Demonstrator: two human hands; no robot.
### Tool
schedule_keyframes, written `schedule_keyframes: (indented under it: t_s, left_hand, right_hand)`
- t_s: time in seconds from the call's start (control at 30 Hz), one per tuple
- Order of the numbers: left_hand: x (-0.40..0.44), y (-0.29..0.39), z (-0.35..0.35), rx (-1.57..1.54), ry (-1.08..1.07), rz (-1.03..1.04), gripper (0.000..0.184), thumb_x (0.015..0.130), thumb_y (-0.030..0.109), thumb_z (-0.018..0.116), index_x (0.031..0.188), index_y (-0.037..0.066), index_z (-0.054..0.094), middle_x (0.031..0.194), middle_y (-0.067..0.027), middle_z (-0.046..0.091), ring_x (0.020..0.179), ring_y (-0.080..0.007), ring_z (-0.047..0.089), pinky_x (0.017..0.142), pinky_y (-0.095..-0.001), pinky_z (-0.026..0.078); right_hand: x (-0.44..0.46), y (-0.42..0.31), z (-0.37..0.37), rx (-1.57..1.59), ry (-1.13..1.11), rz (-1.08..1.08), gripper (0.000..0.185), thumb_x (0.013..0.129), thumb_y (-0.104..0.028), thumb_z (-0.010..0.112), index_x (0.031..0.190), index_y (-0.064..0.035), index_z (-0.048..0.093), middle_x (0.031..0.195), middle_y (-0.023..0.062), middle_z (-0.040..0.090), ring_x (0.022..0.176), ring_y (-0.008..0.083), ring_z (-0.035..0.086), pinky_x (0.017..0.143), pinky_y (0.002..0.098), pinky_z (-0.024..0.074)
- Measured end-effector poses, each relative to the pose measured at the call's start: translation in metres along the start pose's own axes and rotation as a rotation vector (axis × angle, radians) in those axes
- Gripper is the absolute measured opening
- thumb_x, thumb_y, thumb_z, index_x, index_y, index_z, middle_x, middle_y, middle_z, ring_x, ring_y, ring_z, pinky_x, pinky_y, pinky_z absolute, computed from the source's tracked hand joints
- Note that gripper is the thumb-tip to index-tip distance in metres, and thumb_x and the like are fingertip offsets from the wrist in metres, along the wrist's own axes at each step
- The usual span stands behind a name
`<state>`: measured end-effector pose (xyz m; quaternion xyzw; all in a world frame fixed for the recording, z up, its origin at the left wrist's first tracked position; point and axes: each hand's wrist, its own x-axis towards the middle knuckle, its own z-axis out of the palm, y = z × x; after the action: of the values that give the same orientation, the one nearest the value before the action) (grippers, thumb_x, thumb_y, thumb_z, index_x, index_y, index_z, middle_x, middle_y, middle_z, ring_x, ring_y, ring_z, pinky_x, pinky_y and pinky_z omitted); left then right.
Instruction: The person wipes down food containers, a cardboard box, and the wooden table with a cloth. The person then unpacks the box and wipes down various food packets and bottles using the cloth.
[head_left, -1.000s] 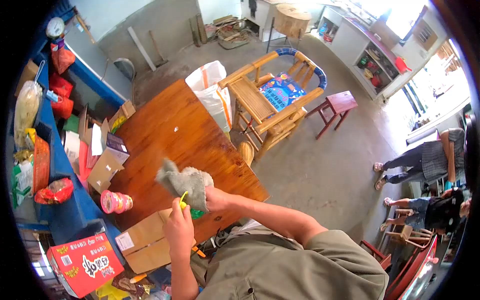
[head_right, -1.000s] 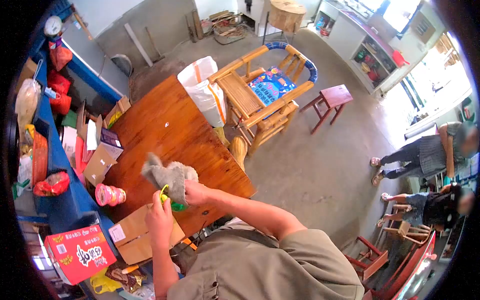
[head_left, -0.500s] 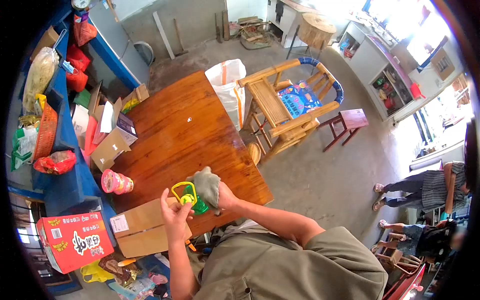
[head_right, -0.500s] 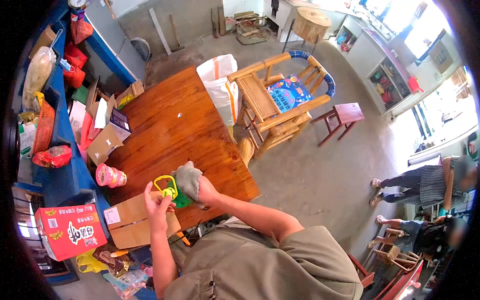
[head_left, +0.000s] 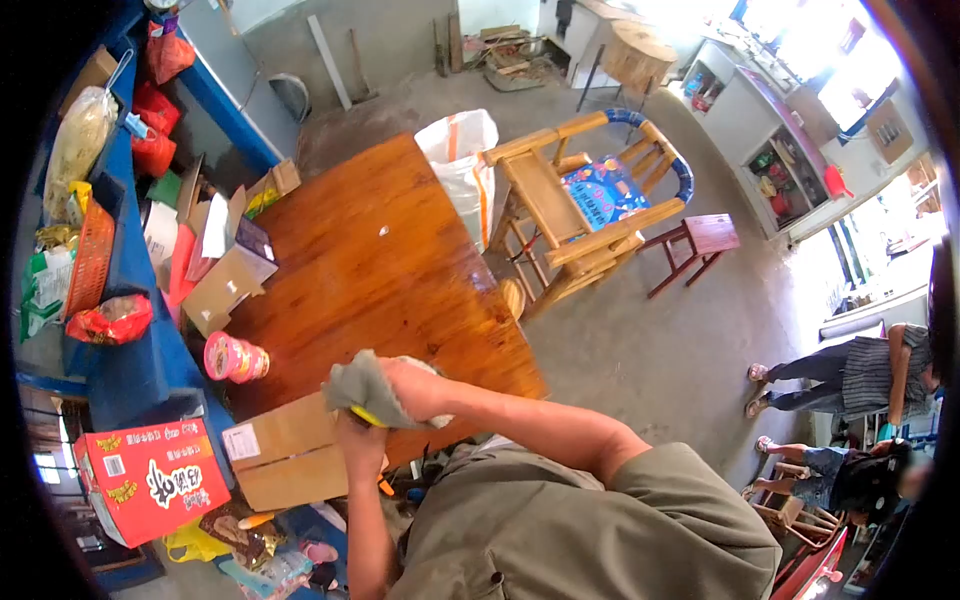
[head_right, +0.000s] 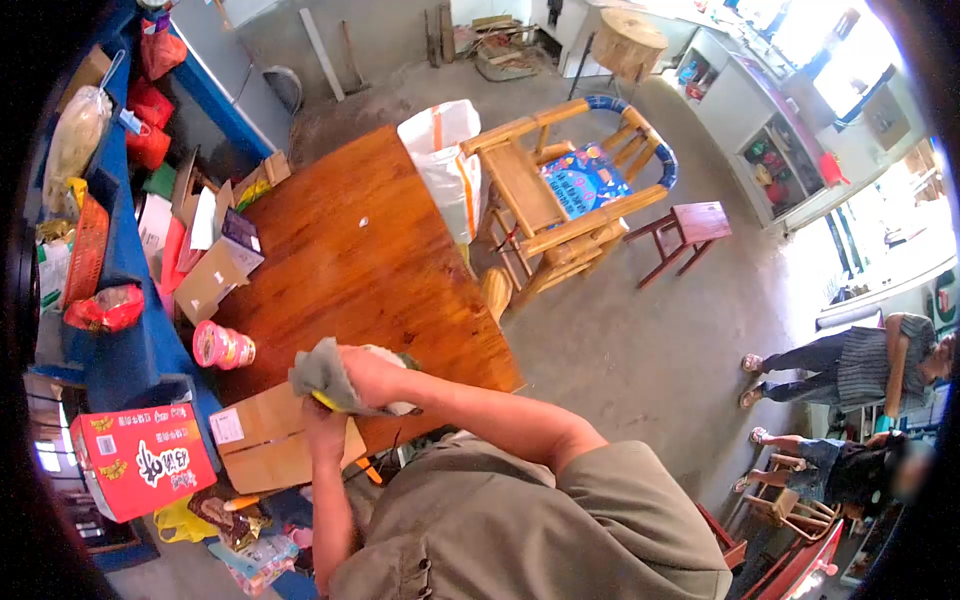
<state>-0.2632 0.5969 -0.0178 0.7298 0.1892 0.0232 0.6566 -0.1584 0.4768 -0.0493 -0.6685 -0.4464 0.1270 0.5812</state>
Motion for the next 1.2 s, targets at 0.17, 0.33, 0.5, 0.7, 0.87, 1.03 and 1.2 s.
schedule_keyframes:
  t_s: [0.17, 0.33, 0.5, 0.7, 0.87, 1.03, 1.2]
  left_hand:
    - [-0.002, -0.02, -0.009, -0.074, 0.01, 0.182, 0.046, 0.084, 0.006, 0.064, 0.125, 0.0, 0.043, 0.12, -0.0086, 0.054, 0.107, -0.0162, 0.054, 0.089, -0.0297, 0.046]
    - [-0.004, -0.026, 0.005, -0.034, 0.036, 0.121, 0.028, 0.083, 0.0, 0.061, 0.11, -0.004, 0.054, 0.098, -0.0063, 0.062, 0.091, -0.0124, 0.06, 0.078, -0.0262, 0.049]
    - [-0.01, -0.018, 0.012, -0.127, 0.095, 0.068, 0.04, 0.081, 0.001, 0.067, 0.118, -0.007, 0.052, 0.094, -0.0046, 0.059, 0.081, -0.0084, 0.058, 0.074, -0.0239, 0.049]
    - [-0.007, -0.015, 0.017, 0.001, 0.068, 0.17, 0.039, 0.079, 0.003, 0.071, 0.112, -0.007, 0.054, 0.096, -0.004, 0.051, 0.077, -0.0067, 0.056, 0.061, -0.0193, 0.048]
    - [-0.002, 0.0, 0.028, 0.533, 0.212, 0.401, 0.037, 0.074, 0.009, 0.076, 0.104, -0.003, 0.057, 0.086, -0.0072, 0.051, 0.062, -0.01, 0.053, 0.051, -0.0218, 0.045]
    - [-0.005, 0.002, 0.029, 0.398, 0.261, 0.224, 0.037, 0.074, 0.009, 0.076, 0.103, -0.002, 0.057, 0.09, -0.0094, 0.056, 0.069, -0.0141, 0.057, 0.056, -0.0245, 0.048]
    - [-0.003, 0.009, 0.025, 0.702, 0.213, 0.481, 0.037, 0.073, 0.008, 0.077, 0.103, -0.002, 0.058, 0.094, -0.0124, 0.057, 0.079, -0.0218, 0.06, 0.064, -0.028, 0.049]
  right_hand:
    - [-0.001, -0.007, 0.002, 0.15, 0.127, -0.018, 0.038, 0.075, -0.021, 0.065, 0.11, -0.009, 0.058, 0.103, 0.0155, 0.059, 0.092, 0.0365, 0.055, 0.078, 0.0415, 0.0448]
    - [-0.023, 0.014, 0.009, -0.064, 0.175, 0.0, 0.038, 0.076, -0.019, 0.064, 0.111, -0.0089, 0.057, 0.108, 0.0137, 0.059, 0.091, 0.0343, 0.057, 0.078, 0.0407, 0.0454]
    - [-0.024, 0.009, 0.002, -0.183, 0.256, -0.06, 0.046, 0.075, -0.023, 0.067, 0.117, -0.0076, 0.055, 0.115, 0.0128, 0.058, 0.103, 0.0301, 0.056, 0.088, 0.0386, 0.0443]
    - [-0.044, 0.061, -0.01, 0.37, 0.109, 0.355, 0.038, 0.078, -0.02, 0.063, 0.11, -0.0033, 0.053, 0.102, 0.0126, 0.055, 0.089, 0.0244, 0.052, 0.076, 0.0361, 0.0403]
    - [-0.024, 0.059, -0.009, -0.453, 0.15, 0.324, 0.023, 0.079, -0.016, 0.059, 0.096, -0.0018, 0.052, 0.08, 0.0117, 0.052, 0.061, 0.0267, 0.05, 0.053, 0.0356, 0.0386]
    - [-0.031, 0.056, -0.003, -0.006, 0.13, -0.116, 0.035, 0.074, -0.026, 0.068, 0.102, -0.0057, 0.061, 0.1, 0.0154, 0.062, 0.089, 0.0327, 0.06, 0.076, 0.0387, 0.0479]
    - [-0.015, 0.067, -0.012, 0.335, -0.087, 0.054, 0.05, 0.069, -0.031, 0.074, 0.113, -0.0117, 0.06, 0.116, 0.0122, 0.059, 0.11, 0.028, 0.054, 0.091, 0.0377, 0.0426]
